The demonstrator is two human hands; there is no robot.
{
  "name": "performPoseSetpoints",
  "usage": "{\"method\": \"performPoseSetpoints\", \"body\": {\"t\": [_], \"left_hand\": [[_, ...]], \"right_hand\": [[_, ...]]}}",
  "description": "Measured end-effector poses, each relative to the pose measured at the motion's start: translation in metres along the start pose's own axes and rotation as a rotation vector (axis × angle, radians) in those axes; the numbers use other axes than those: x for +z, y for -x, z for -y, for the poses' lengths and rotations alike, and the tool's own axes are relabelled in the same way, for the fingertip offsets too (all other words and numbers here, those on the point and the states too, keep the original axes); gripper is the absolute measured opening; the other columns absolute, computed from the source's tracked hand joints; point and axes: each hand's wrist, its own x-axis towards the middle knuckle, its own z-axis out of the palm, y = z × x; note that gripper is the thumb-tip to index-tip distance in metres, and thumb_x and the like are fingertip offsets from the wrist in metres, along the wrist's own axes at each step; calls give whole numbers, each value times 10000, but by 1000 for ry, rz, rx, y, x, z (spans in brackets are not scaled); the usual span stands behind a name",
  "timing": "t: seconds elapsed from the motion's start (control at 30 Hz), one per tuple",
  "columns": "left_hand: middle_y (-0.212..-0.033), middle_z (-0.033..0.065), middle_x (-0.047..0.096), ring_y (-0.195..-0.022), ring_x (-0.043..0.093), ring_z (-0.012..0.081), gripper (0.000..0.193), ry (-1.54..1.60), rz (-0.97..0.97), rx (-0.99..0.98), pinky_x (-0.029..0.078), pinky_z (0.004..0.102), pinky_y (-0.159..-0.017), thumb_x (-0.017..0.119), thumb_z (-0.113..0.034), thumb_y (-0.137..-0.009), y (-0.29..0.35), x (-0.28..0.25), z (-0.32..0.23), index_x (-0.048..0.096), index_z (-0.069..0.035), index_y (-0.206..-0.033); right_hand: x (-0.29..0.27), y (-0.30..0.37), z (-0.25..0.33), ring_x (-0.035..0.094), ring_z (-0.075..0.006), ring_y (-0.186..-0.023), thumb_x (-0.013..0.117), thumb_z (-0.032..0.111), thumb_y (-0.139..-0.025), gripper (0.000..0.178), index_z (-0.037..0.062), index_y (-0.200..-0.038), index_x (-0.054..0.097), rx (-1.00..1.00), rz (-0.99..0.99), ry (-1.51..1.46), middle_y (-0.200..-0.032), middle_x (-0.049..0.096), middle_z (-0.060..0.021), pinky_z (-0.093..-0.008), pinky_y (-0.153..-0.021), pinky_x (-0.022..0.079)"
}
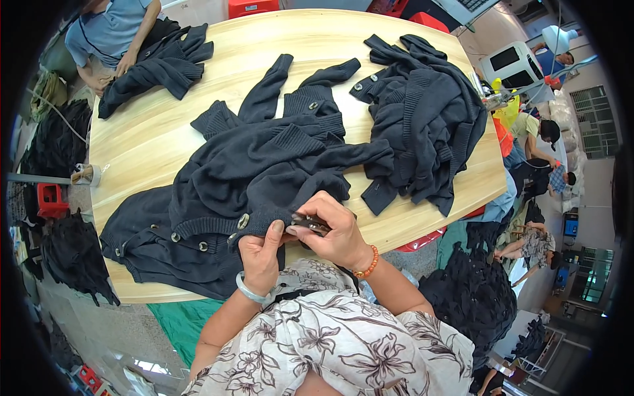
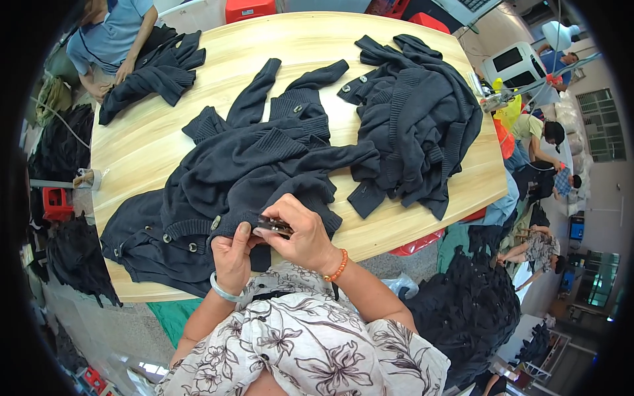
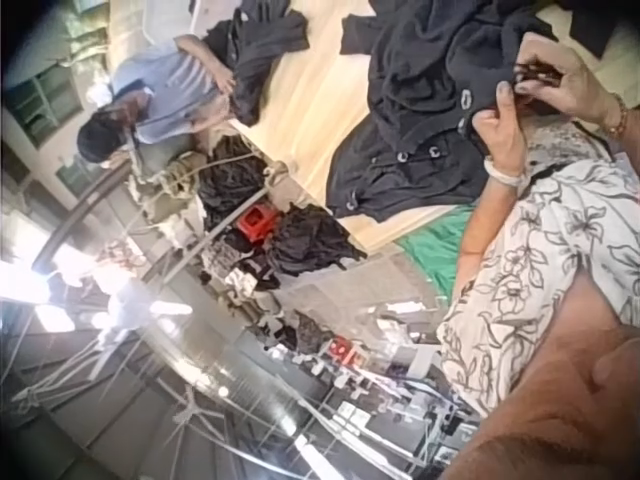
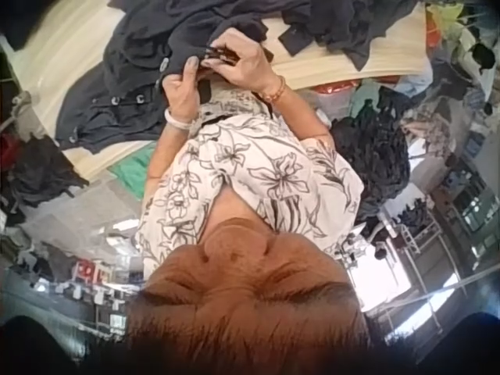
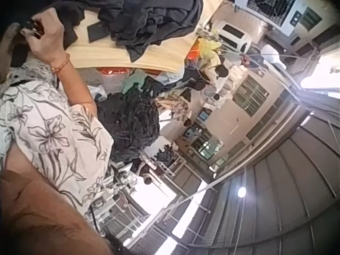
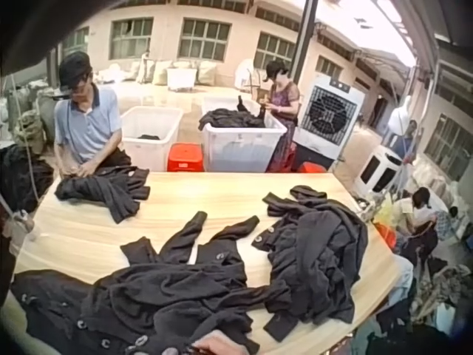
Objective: Trimming excess threads and loose ends from black knitted cardigans using scissors in a factory setting.
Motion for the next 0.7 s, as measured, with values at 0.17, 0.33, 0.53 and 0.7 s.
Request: {"method": "performPoseSetpoints", "body": {"t": [0.17,0.33,0.53,0.7], "left_hand": [[-1035,109,702,-889,685,177,233,37,-7,9,575,321,-776,550,-161,-1009,0,4,-7,666,26,-1084],[-1031,118,708,-874,688,187,247,51,-15,-7,578,325,-755,540,-167,-1012,0,5,-12,666,30,-1090],[-1019,125,711,-851,693,192,267,117,39,-51,580,327,-729,529,-194,-1017,-2,5,-14,666,24,-1091],[-954,142,715,-812,708,231,298,384,-22,-143,592,342,-719,532,-245,-1017,-10,-6,-19,677,15,-1022]], "right_hand": [[3,-5,0,523,-73,-633,798,101,-792,224,15,-877,610,123,48,-198,-827,601,-19,-229,-584,443],[2,-11,3,498,-6,-668,751,144,-881,177,17,-840,634,560,91,-747,-730,587,49,-176,-589,415],[7,-3,-18,370,-3,-484,680,256,-941,279,63,-766,580,690,48,-864,-644,502,56,-186,-413,255],[0,2,-36,429,-30,-564,612,321,-986,368,35,-758,579,439,-123,-582,-678,519,29,-212,-493,334]]}}
